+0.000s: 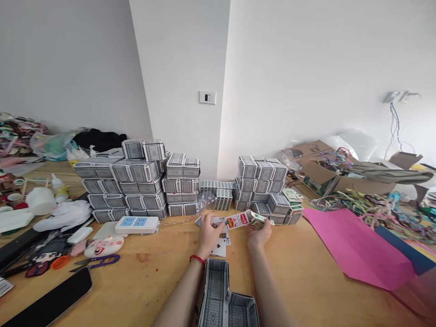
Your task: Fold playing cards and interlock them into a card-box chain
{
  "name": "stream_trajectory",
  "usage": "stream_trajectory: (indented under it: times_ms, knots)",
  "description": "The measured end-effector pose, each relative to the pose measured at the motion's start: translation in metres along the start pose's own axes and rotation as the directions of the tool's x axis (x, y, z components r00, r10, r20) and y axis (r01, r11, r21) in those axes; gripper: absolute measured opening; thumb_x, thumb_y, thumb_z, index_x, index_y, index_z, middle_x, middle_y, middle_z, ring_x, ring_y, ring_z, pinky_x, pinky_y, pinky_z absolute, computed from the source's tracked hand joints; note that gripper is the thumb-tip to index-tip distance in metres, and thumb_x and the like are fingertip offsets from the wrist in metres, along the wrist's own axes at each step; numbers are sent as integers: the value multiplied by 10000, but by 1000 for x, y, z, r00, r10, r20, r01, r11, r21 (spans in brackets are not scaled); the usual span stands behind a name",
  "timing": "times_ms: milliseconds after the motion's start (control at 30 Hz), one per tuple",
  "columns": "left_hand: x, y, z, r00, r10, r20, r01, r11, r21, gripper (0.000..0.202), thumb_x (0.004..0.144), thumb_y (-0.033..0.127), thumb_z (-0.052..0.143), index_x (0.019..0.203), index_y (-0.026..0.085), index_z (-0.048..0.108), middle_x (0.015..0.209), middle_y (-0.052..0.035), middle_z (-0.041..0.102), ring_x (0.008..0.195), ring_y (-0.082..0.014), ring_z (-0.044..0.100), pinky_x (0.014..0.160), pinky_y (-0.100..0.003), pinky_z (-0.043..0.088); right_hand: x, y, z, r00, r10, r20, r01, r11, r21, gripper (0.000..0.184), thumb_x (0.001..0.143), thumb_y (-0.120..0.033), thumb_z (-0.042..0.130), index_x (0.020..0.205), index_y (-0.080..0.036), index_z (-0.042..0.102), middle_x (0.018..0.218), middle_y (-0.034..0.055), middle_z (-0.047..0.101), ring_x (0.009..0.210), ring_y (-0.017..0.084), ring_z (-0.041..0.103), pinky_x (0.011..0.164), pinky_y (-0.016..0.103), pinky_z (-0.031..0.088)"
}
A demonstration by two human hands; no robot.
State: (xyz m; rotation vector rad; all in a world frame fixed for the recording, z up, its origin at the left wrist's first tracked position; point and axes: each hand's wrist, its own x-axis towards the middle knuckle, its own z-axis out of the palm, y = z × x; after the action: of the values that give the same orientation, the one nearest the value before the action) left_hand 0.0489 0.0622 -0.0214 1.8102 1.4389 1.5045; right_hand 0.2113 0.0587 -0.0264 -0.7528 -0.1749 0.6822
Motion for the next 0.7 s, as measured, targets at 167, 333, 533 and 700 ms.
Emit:
stream_trajectory:
  times_ms: [167,333,533,700]
  knots:
    - [0,-1,0,1000,-17,13,18,1000,-17,223,686,301,603,869,209,516,919,-32,475,869,-188,521,773,-340,434,1,-1,-1,984,149,101,-154,987,40,316,702,-514,439,654,-204,468,532,-41,569,458,125,551,451,258,451]
    - [0,-5,1,1000,-11,-11,11,1000,-14,223,701,303,592,889,206,521,930,-40,468,888,-194,513,811,-360,423,0,-1,-3,966,210,149,-218,975,43,375,692,-561,420,557,-211,427,430,-51,516,374,110,490,426,254,431]
    - [0,1,-1,997,65,-43,-63,997,34,276,730,237,556,1005,222,532,1015,-61,467,997,-217,479,890,-398,385,-1,0,-1,949,247,194,-249,968,-16,347,693,-552,444,673,-208,484,505,-45,567,418,118,526,407,239,423]
    - [-1,12,-7,976,212,-41,-205,969,140,266,743,203,540,1001,246,586,1134,-80,427,1116,-246,397,949,-436,336,-6,8,6,932,281,230,-260,959,-117,308,664,-476,568,774,-202,478,583,-40,593,470,129,568,416,238,454]
